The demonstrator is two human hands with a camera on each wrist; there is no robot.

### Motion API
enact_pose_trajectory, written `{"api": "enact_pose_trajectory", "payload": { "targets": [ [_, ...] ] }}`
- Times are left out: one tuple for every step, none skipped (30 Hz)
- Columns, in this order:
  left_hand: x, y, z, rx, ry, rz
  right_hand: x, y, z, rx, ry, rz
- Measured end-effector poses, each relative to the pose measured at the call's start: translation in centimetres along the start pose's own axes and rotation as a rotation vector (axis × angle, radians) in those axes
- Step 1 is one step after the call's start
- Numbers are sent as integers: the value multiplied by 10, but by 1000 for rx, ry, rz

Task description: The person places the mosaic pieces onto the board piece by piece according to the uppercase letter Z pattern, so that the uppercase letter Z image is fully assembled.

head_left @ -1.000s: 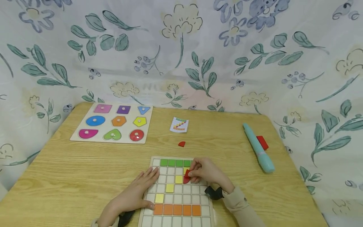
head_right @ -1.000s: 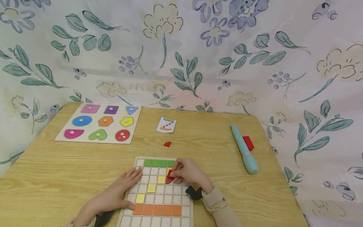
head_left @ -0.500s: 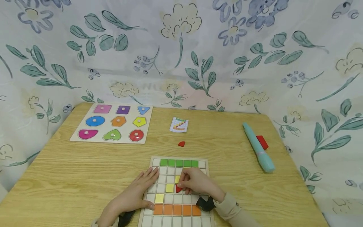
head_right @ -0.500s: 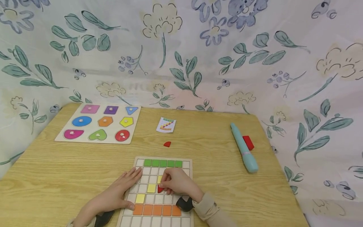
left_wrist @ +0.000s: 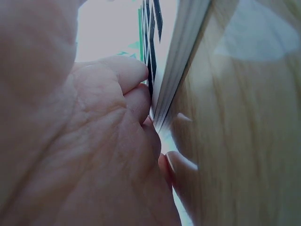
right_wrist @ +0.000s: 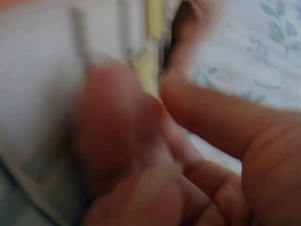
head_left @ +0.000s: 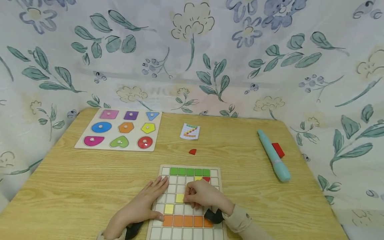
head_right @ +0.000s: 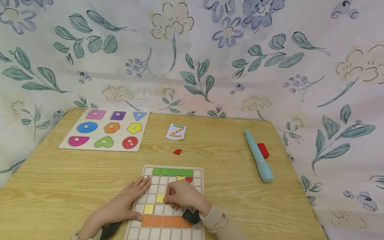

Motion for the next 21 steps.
{"api": "enact_pose_trajectory", "payload": {
  "targets": [
    [0,-1,0,-3,0,1,4,-1,3,1,2,-2],
    [0,-1,1,-4,0,2,10,-1,7,5,11,-2],
    [0,-2,1,0,-2,0,17,-2,12,8,29,10],
    [-1,-2,2,3,-5,-1,24,-1,18,12,52,33],
    [-1,-2,2,6,-6,-2,32,0,25,13,82,70],
    [-2,-3,2,14,-11,-10,40,2,33,14,99,140],
    [-2,-3,2,21,-15,-15,48,5,40,5,117,215],
    [-3,-3,3,28,-20,-21,55,9,48,3,134,293],
    [-4,-3,3,34,-25,-28,62,13,55,-4,151,370],
    [-5,-2,3,35,-28,-30,68,17,62,-6,165,435],
    [-5,-2,3,38,-31,-32,72,21,67,-8,177,487],
    [-6,-2,3,40,-35,-33,76,25,72,-11,179,526],
    [-7,-1,3,36,-36,-28,78,28,76,-14,187,528],
    [-7,-1,2,33,-37,-25,79,30,79,-12,192,529],
    [-8,-1,2,30,-36,-20,79,31,81,-11,194,519],
    [-8,-1,1,28,-33,-13,79,32,83,-13,198,504],
    [-7,-2,1,27,-29,-7,79,32,84,-17,207,483],
    [-6,-2,1,25,-25,-1,78,31,85,-20,220,457],
    [-6,-2,0,27,-21,2,77,30,86,-23,238,425],
    [-5,-2,0,22,-14,8,77,28,86,-26,260,392],
    [-3,-2,0,17,-9,17,77,26,86,-29,285,346]
  ]
}}
Point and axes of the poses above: each hand's wrist, its own z-axis towards the middle knuckle, its own x-axis out of the back of the hand, y = z × x, the point moved 4 cm from there along z, towards the middle knuckle, and after that the axes turned 10 degrees about -x, right-handed, at the moved point
